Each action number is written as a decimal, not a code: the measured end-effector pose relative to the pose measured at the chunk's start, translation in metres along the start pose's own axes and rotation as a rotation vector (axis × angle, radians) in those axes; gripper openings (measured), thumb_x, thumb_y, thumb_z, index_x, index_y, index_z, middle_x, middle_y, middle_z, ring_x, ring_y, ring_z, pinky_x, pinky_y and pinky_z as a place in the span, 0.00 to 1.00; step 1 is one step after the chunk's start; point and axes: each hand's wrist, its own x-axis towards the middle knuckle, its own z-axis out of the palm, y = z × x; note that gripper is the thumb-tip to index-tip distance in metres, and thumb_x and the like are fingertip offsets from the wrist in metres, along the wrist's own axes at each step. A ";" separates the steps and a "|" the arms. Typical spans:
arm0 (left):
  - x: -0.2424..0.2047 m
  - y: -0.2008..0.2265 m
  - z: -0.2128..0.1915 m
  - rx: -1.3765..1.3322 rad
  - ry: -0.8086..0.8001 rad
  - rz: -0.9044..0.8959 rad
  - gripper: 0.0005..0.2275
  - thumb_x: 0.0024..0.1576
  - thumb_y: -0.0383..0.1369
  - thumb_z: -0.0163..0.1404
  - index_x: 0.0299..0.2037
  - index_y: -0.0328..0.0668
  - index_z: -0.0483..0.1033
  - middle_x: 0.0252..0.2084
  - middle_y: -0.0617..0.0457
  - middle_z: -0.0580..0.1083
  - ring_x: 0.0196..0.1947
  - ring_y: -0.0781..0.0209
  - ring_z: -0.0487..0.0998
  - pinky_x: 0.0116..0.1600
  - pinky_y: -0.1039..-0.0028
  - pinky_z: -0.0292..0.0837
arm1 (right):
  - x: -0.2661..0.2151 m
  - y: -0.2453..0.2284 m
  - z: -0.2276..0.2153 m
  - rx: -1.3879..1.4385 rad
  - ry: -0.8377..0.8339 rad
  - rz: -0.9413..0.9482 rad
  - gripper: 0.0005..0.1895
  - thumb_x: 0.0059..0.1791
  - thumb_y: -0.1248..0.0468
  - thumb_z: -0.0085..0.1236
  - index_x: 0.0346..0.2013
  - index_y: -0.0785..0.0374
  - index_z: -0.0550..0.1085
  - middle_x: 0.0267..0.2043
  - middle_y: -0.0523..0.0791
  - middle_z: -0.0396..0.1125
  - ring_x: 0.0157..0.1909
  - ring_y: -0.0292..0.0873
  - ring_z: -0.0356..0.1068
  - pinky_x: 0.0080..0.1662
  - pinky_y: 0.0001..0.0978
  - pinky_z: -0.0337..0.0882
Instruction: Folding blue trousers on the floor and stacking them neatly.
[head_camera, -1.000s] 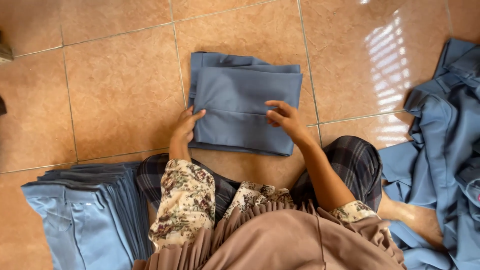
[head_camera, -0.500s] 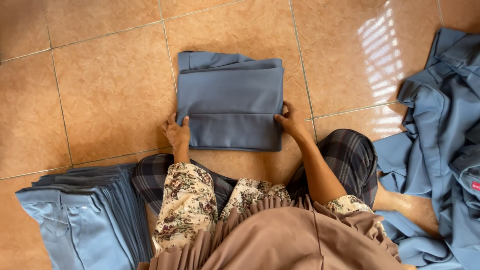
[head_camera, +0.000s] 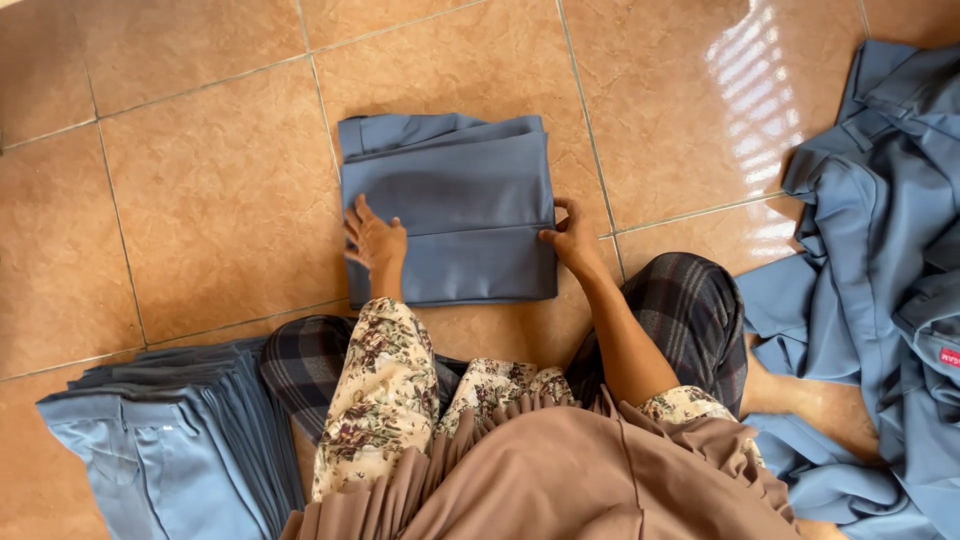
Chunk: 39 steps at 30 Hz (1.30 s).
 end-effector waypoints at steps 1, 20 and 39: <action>0.005 -0.011 0.005 0.002 0.002 0.006 0.33 0.62 0.35 0.53 0.75 0.56 0.47 0.77 0.41 0.48 0.77 0.37 0.45 0.71 0.30 0.38 | -0.010 -0.013 -0.007 0.005 0.004 0.000 0.35 0.45 0.61 0.68 0.66 0.50 0.68 0.37 0.45 0.66 0.34 0.44 0.75 0.31 0.39 0.79; -0.104 -0.056 -0.021 -1.272 -0.351 -0.304 0.45 0.50 0.38 0.67 0.72 0.35 0.47 0.68 0.33 0.55 0.68 0.38 0.55 0.66 0.41 0.48 | -0.078 -0.028 -0.004 -0.967 -0.214 -0.322 0.65 0.37 0.49 0.72 0.79 0.39 0.39 0.81 0.56 0.34 0.80 0.62 0.30 0.69 0.74 0.38; -0.148 0.114 -0.178 -1.291 -0.494 0.567 0.33 0.58 0.49 0.49 0.73 0.48 0.55 0.59 0.36 0.74 0.62 0.40 0.76 0.58 0.62 0.79 | -0.115 -0.041 -0.014 0.630 -0.386 0.190 0.21 0.49 0.66 0.55 0.55 0.73 0.72 0.54 0.52 0.71 0.51 0.43 0.70 0.54 0.29 0.67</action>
